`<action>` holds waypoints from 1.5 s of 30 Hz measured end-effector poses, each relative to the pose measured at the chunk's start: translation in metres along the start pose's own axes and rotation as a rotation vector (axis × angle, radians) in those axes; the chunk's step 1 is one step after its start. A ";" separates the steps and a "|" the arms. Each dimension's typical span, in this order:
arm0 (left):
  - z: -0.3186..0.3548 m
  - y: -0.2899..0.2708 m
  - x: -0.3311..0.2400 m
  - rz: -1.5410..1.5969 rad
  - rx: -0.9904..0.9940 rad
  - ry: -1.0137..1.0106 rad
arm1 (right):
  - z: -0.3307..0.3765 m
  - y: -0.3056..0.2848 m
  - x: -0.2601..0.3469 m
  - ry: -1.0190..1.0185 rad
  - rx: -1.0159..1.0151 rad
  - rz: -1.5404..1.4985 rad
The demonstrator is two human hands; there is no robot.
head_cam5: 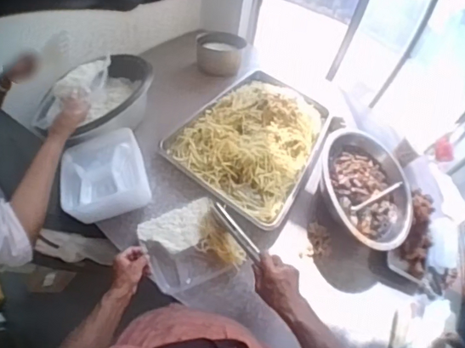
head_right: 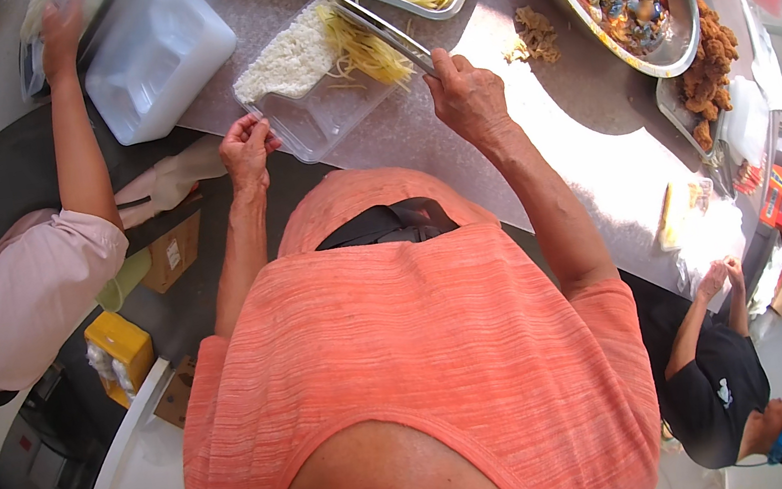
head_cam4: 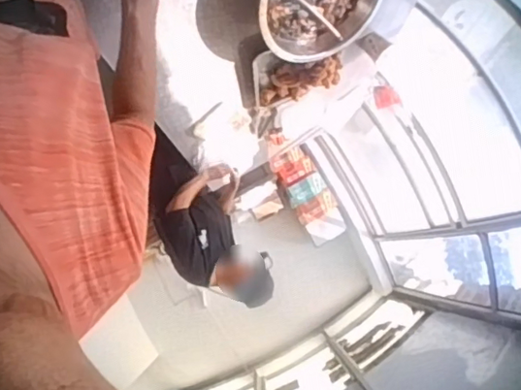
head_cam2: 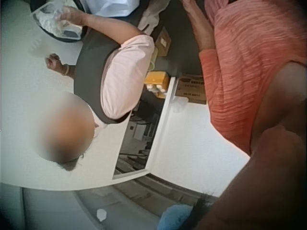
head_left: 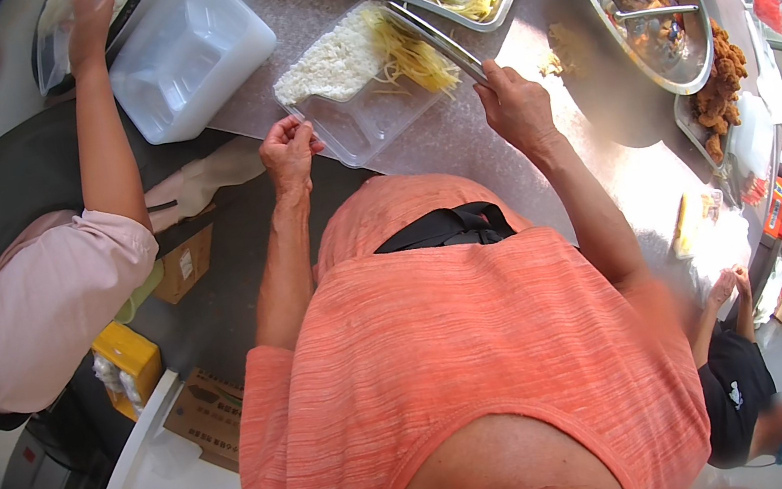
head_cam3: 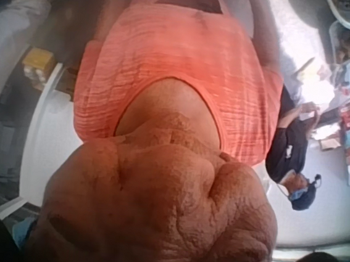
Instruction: The person assembles bento-style meal boxes by layering rice, shredded vegetables, and a saucy meat mixture into compartmentalized containers. They use tongs and a ladle to transfer ingredients from large trays and bowls onto the counter, then arrange them in the boxes.
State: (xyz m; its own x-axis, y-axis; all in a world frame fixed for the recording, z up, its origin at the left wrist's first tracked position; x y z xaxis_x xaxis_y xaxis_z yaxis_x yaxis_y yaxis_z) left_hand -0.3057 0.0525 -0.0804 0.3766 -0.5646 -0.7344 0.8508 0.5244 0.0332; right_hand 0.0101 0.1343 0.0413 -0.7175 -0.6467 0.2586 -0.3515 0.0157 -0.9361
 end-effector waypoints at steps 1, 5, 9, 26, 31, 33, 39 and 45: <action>0.000 -0.001 0.000 0.000 -0.001 0.000 | -0.004 -0.002 0.001 -0.008 -0.002 -0.001; -0.002 -0.001 -0.001 -0.002 -0.002 0.007 | -0.014 -0.003 -0.003 -0.003 -0.015 -0.031; -0.008 -0.006 -0.007 -0.025 -0.019 0.032 | -0.011 0.001 -0.006 0.005 0.003 -0.094; 0.048 0.029 -0.081 -0.615 -0.208 0.753 | -0.067 -0.037 -0.038 -0.116 -0.170 0.357; 0.062 0.097 -0.062 -1.125 0.120 0.925 | -0.047 0.033 -0.023 -0.237 0.323 0.071; 0.059 0.112 -0.052 -1.275 0.140 0.969 | -0.048 0.052 -0.027 -0.227 0.377 0.067; 0.053 0.137 -0.042 -1.427 0.126 1.059 | -0.060 0.077 -0.037 -0.233 0.544 0.149; 0.042 0.148 -0.027 -1.603 0.178 0.991 | -0.051 0.073 -0.036 -0.180 0.604 0.124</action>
State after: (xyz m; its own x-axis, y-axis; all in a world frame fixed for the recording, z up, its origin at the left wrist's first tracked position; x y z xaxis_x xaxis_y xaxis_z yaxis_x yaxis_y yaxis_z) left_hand -0.1743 0.1191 -0.0274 -0.9634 0.1681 -0.2087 0.1838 -0.1522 -0.9711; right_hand -0.0200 0.1976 -0.0248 -0.6002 -0.7866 0.1448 0.1660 -0.2997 -0.9395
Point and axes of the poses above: each hand's wrist, its own z-axis away from the middle knuckle, its own y-axis out of the palm, x = y × z, the point moved 7 cm from there along -z, towards the middle knuckle, and after that the axes turned 15 degrees about -y, right-handed, at the moved point
